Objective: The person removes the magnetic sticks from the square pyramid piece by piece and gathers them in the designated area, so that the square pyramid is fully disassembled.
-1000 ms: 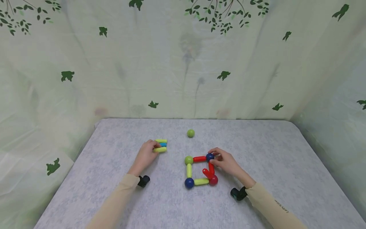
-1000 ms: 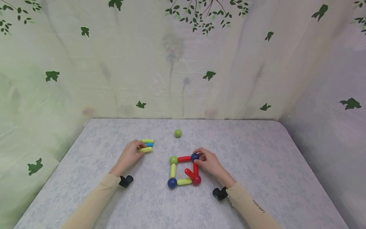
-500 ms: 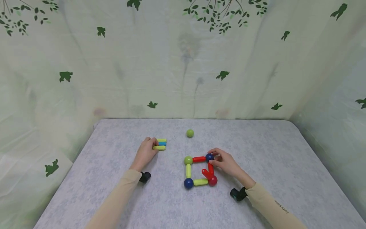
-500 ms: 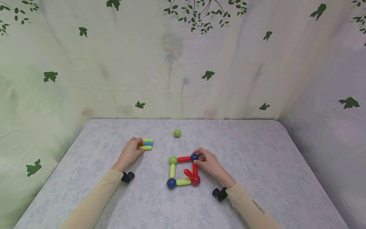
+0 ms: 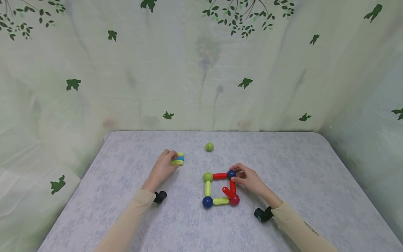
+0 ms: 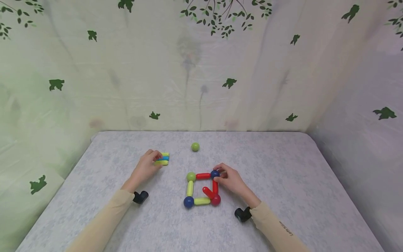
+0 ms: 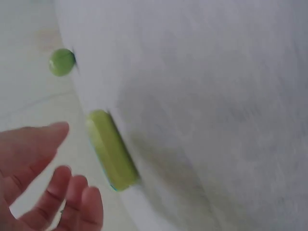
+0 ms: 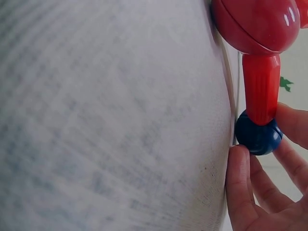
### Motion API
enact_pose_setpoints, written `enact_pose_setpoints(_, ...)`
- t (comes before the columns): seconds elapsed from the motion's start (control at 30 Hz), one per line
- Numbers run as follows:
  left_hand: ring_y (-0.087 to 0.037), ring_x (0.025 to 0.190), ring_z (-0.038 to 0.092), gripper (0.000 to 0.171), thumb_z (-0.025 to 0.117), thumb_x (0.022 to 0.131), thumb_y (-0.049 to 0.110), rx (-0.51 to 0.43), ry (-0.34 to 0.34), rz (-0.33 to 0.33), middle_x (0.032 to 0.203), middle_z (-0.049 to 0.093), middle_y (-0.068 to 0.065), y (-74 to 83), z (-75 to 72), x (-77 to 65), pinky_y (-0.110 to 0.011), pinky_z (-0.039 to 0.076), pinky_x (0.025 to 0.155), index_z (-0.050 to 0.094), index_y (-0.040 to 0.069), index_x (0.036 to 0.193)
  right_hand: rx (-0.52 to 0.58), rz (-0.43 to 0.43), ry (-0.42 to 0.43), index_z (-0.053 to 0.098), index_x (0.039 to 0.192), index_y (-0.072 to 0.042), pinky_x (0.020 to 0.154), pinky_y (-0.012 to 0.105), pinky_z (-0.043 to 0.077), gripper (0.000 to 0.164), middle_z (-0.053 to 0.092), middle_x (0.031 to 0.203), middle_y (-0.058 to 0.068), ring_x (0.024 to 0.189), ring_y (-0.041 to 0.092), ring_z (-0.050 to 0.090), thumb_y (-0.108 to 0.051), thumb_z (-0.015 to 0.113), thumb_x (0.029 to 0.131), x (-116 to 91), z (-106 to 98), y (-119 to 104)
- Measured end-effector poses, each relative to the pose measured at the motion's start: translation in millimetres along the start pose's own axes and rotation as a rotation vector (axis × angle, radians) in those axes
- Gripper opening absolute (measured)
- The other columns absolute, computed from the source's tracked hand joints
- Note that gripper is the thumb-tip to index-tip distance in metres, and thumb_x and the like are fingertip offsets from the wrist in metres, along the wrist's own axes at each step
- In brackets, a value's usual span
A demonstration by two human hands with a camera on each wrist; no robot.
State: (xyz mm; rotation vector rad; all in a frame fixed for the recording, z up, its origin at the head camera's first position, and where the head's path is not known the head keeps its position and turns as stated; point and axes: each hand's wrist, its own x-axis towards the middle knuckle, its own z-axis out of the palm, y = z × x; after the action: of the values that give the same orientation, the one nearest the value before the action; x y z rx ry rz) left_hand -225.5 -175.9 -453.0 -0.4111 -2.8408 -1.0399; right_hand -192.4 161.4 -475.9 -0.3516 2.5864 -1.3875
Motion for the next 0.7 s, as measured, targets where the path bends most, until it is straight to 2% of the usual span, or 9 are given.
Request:
enact_pose_setpoints(0.1,-0.031,0.093,0.056,0.025,0.071,0.081,-0.003,-0.092,-0.055,0.113,0.100,0.055,-0.016,12.1,2.6,-4.0,-0.041,0.049,0.080,0.060,0.000,0.103,0.003,0.002,-0.002,0.059,0.116,-0.012,0.073,0.035,0.051,0.028,0.059,0.115,0.011,0.089,0.021,0.059,-0.013,0.068,0.090,0,0,1)
enact_pose_setpoints(0.23,-0.033,0.093,0.057,0.026,0.070,0.083,-0.002,-0.199,-0.173,0.248,0.105,0.057,-0.018,31.5,10.0,-10.9,-0.038,0.051,0.078,0.059,0.001,0.107,0.005,0.005,-0.002,0.059,0.115,-0.012,0.073,0.035,0.051,0.027,0.059,0.115,0.010,0.089,0.021,0.058,-0.014,0.068,0.090,0,0,2)
enact_pose_setpoints(0.37,-0.032,0.095,0.058,0.028,0.069,0.085,-0.001,-0.271,-0.308,0.332,0.108,0.058,-0.017,50.5,21.4,-18.7,-0.034,0.052,0.079,0.058,0.000,0.112,0.007,0.013,-0.002,0.060,0.113,-0.013,0.074,0.036,0.050,0.025,0.060,0.114,0.009,0.091,0.022,0.057,-0.014,0.068,0.090,0,0,3)
enact_pose_setpoints(0.57,-0.029,0.099,0.058,0.035,0.070,0.085,0.002,-0.340,-0.486,0.369,0.113,0.058,-0.016,76.0,37.0,-29.7,-0.032,0.052,0.083,0.057,-0.001,0.117,0.005,0.013,-0.010,0.060,0.111,-0.012,0.078,0.040,0.050,0.023,0.060,0.112,0.008,0.096,0.025,0.057,-0.017,0.068,0.090,-3,-1,3)
enact_pose_setpoints(0.7,-0.023,0.100,0.058,0.037,0.070,0.085,0.004,-0.354,-0.557,0.375,0.117,0.056,-0.010,88.0,46.6,-34.0,-0.029,0.051,0.084,0.056,0.005,0.120,0.006,-0.003,-0.016,0.059,0.112,-0.011,0.079,0.041,0.050,0.024,0.060,0.111,0.008,0.096,0.026,0.057,-0.018,0.068,0.090,-4,-1,3)
